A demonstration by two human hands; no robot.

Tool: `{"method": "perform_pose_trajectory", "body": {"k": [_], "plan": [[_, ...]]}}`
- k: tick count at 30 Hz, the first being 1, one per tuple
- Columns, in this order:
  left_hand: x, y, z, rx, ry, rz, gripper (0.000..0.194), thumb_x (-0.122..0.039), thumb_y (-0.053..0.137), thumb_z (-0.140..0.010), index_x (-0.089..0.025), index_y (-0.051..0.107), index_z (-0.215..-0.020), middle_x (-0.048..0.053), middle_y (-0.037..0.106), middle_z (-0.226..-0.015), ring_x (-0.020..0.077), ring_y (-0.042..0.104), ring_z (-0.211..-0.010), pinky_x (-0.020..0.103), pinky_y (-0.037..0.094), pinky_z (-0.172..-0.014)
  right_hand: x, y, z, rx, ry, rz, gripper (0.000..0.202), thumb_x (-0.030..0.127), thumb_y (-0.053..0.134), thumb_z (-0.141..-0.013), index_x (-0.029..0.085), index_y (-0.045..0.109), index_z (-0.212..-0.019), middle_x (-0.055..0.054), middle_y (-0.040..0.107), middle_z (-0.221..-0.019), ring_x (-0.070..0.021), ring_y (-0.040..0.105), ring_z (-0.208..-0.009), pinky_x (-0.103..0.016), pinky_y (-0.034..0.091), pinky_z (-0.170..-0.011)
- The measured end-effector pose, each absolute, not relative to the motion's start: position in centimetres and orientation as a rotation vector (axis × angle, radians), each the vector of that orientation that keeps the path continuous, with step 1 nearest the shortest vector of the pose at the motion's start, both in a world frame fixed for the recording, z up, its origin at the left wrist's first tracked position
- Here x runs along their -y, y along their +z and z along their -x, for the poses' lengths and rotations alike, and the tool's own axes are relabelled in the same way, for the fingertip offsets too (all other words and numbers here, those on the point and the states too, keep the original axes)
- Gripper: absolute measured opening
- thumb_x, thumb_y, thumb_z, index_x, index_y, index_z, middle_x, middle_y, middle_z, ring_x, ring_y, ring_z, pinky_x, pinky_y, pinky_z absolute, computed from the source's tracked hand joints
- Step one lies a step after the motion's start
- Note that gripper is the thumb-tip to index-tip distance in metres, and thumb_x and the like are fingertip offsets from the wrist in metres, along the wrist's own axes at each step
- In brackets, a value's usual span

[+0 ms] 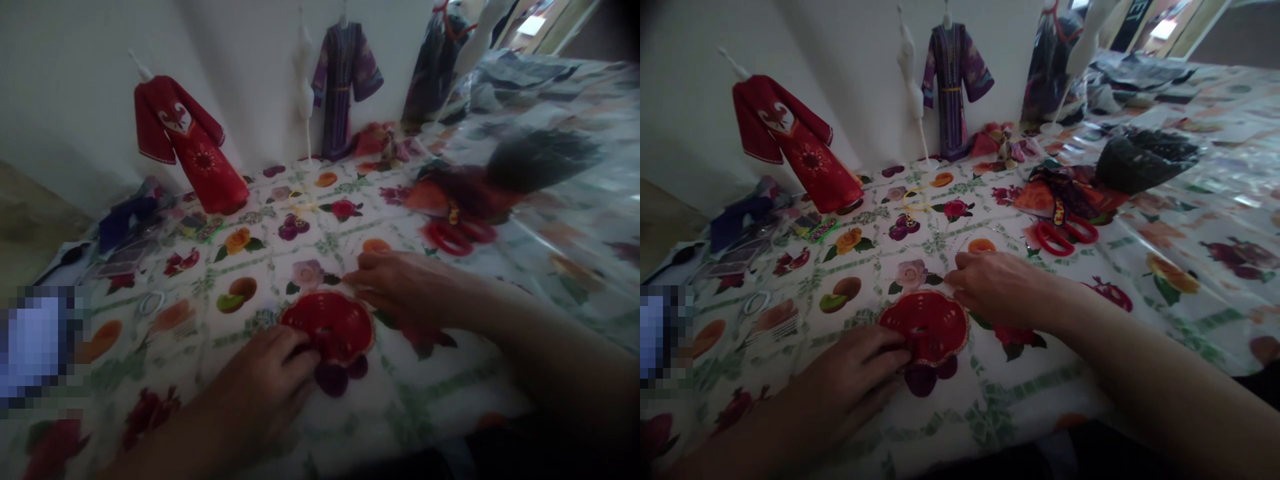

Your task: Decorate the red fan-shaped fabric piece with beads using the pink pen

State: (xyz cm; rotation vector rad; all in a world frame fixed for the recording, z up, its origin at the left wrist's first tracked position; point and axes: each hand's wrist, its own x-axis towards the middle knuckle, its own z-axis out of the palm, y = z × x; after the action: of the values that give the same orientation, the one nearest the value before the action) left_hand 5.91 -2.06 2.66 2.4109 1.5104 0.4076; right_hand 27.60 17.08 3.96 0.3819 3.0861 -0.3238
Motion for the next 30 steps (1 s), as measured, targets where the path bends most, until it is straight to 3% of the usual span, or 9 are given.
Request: {"method": "perform_pose_trajectory", "body": {"k": [4,10,13,19,25,30], "plan": [[1.7,2.9,-5.9,-1.492,0.390,-2.457,0.026,-0.018,0.051,-0.097,-0.017,0.068,-0.115,0.011,0.068,-0.106,0.0248,0.065,-0.093,0.042,0.060,-0.080,-16.9,3.9,-27.5,-3.120,-0.319,-0.410,0.016,0.017,0.057,-0.097,0.018,0.073,-0.101,-0.006,0.067,-0.088,-0.0189,0.058,-0.079,-0.032,0.040,-0.067],[0.7,3.1,-6.2,-1.496,0.365,-2.442,0.028,-0.021,0.046,-0.100,-0.018,0.070,-0.112,0.009,0.069,-0.100,0.0251,0.065,-0.087,0.044,0.059,-0.076,-16.5,3.6,-26.9,-3.139,-0.176,-0.263,0.019,0.012,0.056,-0.097,0.017,0.071,-0.088,-0.007,0.067,-0.089,-0.0190,0.055,-0.077,-0.031,0.039,-0.064],[0.3,3.1,-6.4,-1.496,0.393,-2.465,0.029,-0.020,0.045,-0.100,-0.017,0.071,-0.110,0.009,0.070,-0.097,0.0244,0.065,-0.084,0.042,0.059,-0.073,-16.5,3.4,-27.1,-3.153,-0.112,-0.247,0.016,0.006,0.061,-0.091,0.018,0.070,-0.085,-0.004,0.065,-0.084,-0.0170,0.052,-0.073,-0.030,0.038,-0.063],[0.0,2.8,-6.3,-1.493,0.511,-2.490,0.028,-0.019,0.045,-0.100,-0.015,0.072,-0.105,0.010,0.071,-0.095,0.0236,0.066,-0.080,0.040,0.061,-0.070,-16.7,3.2,-27.5,-3.090,-0.106,-0.170,0.018,0.002,0.068,-0.074,0.018,0.067,-0.082,-0.006,0.066,-0.088,-0.0225,0.053,-0.079,-0.035,0.039,-0.068],[-0.2,2.1,-5.8,-1.502,0.601,-2.476,0.026,-0.021,0.046,-0.100,-0.018,0.071,-0.106,0.008,0.072,-0.095,0.0221,0.068,-0.079,0.036,0.062,-0.067,-16.9,3.8,-26.7,-3.021,-0.256,-0.369,0.017,0.006,0.059,-0.087,0.018,0.061,-0.075,-0.007,0.064,-0.085,-0.0203,0.050,-0.075,-0.035,0.036,-0.067],[-0.1,1.0,-5.5,-1.512,0.643,-2.455,0.024,-0.020,0.050,-0.099,-0.019,0.071,-0.110,0.007,0.072,-0.095,0.0204,0.068,-0.084,0.033,0.063,-0.076,-17.0,3.3,-25.7,-3.100,-0.366,-0.534,0.023,0.012,0.050,-0.098,0.017,0.059,-0.077,-0.006,0.059,-0.084,-0.0178,0.049,-0.074,-0.034,0.037,-0.071]]}}
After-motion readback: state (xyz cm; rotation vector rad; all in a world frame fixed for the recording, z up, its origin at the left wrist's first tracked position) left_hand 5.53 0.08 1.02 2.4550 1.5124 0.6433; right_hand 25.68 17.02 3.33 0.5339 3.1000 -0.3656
